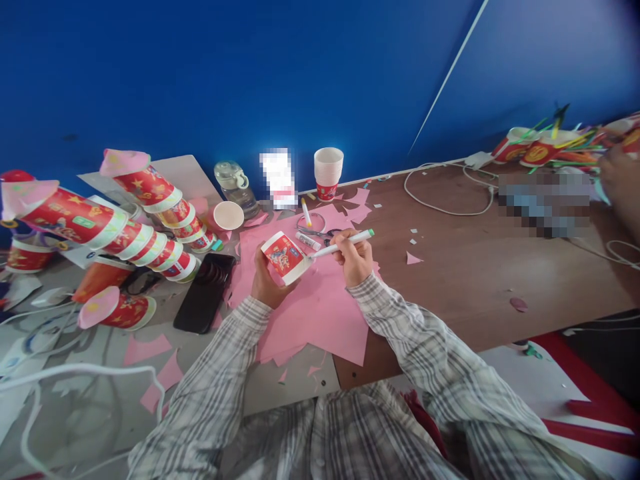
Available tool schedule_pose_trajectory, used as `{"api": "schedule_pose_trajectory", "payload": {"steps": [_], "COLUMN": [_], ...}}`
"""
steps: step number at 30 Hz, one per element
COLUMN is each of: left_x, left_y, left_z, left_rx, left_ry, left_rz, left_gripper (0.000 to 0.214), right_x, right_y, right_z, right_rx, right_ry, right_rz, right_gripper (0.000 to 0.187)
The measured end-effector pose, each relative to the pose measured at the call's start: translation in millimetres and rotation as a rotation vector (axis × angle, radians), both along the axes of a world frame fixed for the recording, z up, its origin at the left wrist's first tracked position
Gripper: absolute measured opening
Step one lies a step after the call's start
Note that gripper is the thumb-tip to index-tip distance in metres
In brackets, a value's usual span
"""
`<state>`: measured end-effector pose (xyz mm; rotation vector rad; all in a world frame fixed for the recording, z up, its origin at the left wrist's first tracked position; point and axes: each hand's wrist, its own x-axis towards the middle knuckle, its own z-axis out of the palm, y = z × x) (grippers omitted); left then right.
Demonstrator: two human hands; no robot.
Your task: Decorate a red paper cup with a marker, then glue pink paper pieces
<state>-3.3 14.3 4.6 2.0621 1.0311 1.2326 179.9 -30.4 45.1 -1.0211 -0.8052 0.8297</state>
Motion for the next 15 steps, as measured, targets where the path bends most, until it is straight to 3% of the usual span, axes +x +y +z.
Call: {"api": "schedule_pose_trajectory", "payload": {"steps": [5,9,15], "left_x": [-1,-5,-4], "left_y": [0,3,1], "left_z": [-1.3,-6.9,-3.6], "left_rx": [0.008,0.002,-0.001], "left_ry": [0.018,0.034,0.003], "left_rz": [0.006,0.003,-0.044], "left_gripper": [0.095,0.098,0.096], "right_x": [1,3,-4], "right_y": [0,7,6], "right_z": [-0.7,-3.5,-1.2], "right_rx": [-0.001,0.036,0.050], "right_ry": [0.060,0.140,0.037], "right_rz": [0.053,-0.014,0.020], "right_gripper": [0.020,0.023,0.041]}}
